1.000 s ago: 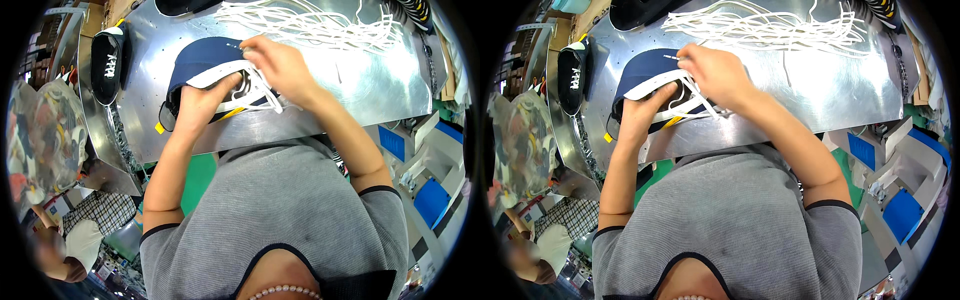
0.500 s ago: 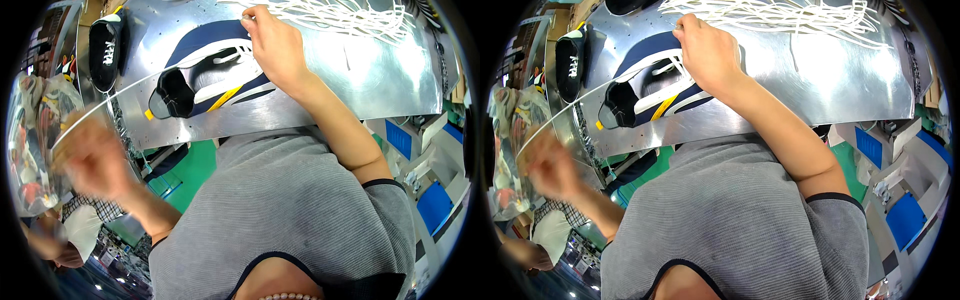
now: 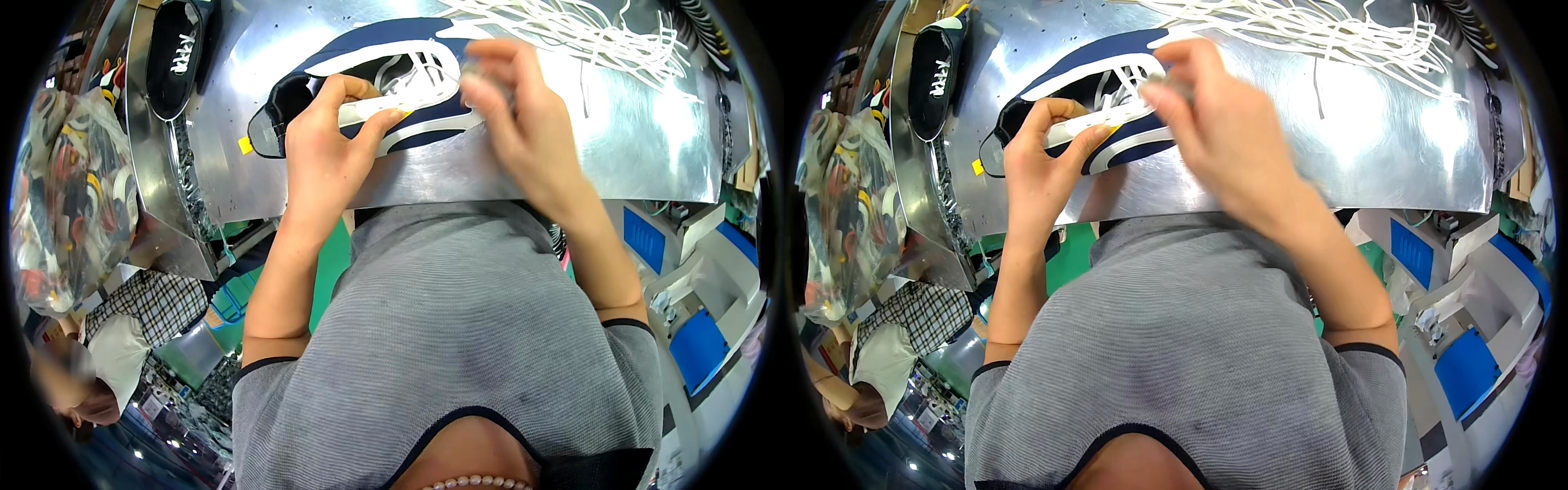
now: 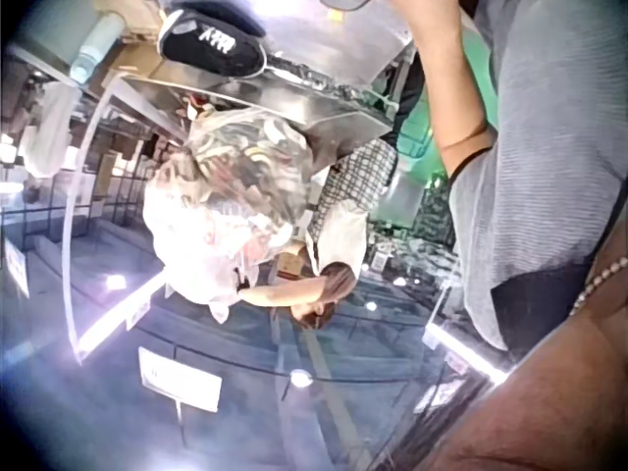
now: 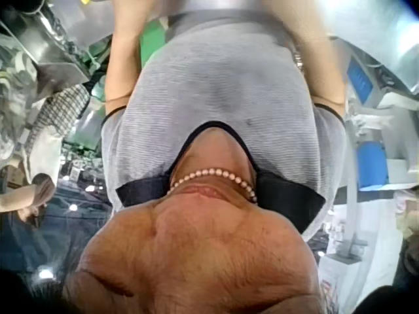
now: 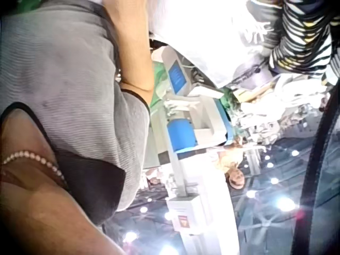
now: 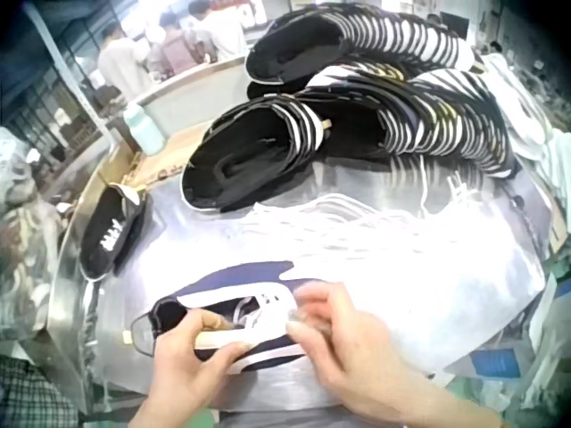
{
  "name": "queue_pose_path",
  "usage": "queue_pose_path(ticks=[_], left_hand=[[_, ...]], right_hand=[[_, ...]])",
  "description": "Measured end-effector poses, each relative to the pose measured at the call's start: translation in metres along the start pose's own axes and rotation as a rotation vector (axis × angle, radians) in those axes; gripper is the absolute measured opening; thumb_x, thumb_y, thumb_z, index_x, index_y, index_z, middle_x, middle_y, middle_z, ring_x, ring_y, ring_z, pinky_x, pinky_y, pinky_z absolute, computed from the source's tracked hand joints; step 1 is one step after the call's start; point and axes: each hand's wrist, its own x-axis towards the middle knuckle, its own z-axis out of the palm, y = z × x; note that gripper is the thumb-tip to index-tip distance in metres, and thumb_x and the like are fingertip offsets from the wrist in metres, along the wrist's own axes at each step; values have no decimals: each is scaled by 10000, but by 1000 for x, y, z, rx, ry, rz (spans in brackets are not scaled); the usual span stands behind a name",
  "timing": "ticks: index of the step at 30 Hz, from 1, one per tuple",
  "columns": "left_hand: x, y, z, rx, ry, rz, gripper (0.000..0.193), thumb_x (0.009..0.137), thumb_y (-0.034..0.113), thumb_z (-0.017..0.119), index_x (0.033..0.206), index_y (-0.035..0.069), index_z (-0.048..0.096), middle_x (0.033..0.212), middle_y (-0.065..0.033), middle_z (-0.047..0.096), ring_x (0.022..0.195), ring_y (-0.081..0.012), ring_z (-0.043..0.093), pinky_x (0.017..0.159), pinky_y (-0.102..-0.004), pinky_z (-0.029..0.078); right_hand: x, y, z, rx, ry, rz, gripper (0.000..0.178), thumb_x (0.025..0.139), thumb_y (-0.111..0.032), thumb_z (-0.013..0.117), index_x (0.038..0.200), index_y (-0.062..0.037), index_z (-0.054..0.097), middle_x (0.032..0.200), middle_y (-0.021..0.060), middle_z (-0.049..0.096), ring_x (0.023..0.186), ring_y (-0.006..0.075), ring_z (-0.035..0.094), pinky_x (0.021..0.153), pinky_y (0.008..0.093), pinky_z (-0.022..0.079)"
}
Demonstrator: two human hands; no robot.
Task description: The person threads white shoelaces through the eyelets of a blue and white sneaker upper using a metal tool. They pick up a new upper from a stack, lace it completely, and then place it aside to begin another one.
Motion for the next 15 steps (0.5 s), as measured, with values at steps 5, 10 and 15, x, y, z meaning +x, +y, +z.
queue_pose_path(ticks=[5, 10, 15], left_hand=[[2, -6, 5, 49, -2, 67, 303, 773, 225, 842, 904, 26, 655, 812, -110, 711, 686, -229, 680, 627, -314, 519], [-3, -9, 9, 78, -2, 75, 309, 779, 241, 841, 917, 30, 662, 820, -107, 714, 657, -229, 674, 601, -311, 514], [-5, -12, 17, 20, 117, 307, 369, 776, 195, 845, 1016, 20, 628, 872, -93, 727, 757, -222, 729, 627, -300, 544]], right_hand=[[-17, 4, 19, 89, -137, 229, 133, 1011, -127, 569, 1076, -12, 584, 826, 84, 676, 776, 146, 663, 718, 265, 516], [-18, -4, 14, 8, -163, 69, 107, 1001, -107, 572, 1033, -7, 595, 807, 82, 680, 752, 143, 665, 695, 264, 516], [-12, 4, 2, -20, -244, 25, 93, 992, -91, 575, 1015, -4, 599, 790, 81, 677, 736, 155, 665, 678, 267, 508]])
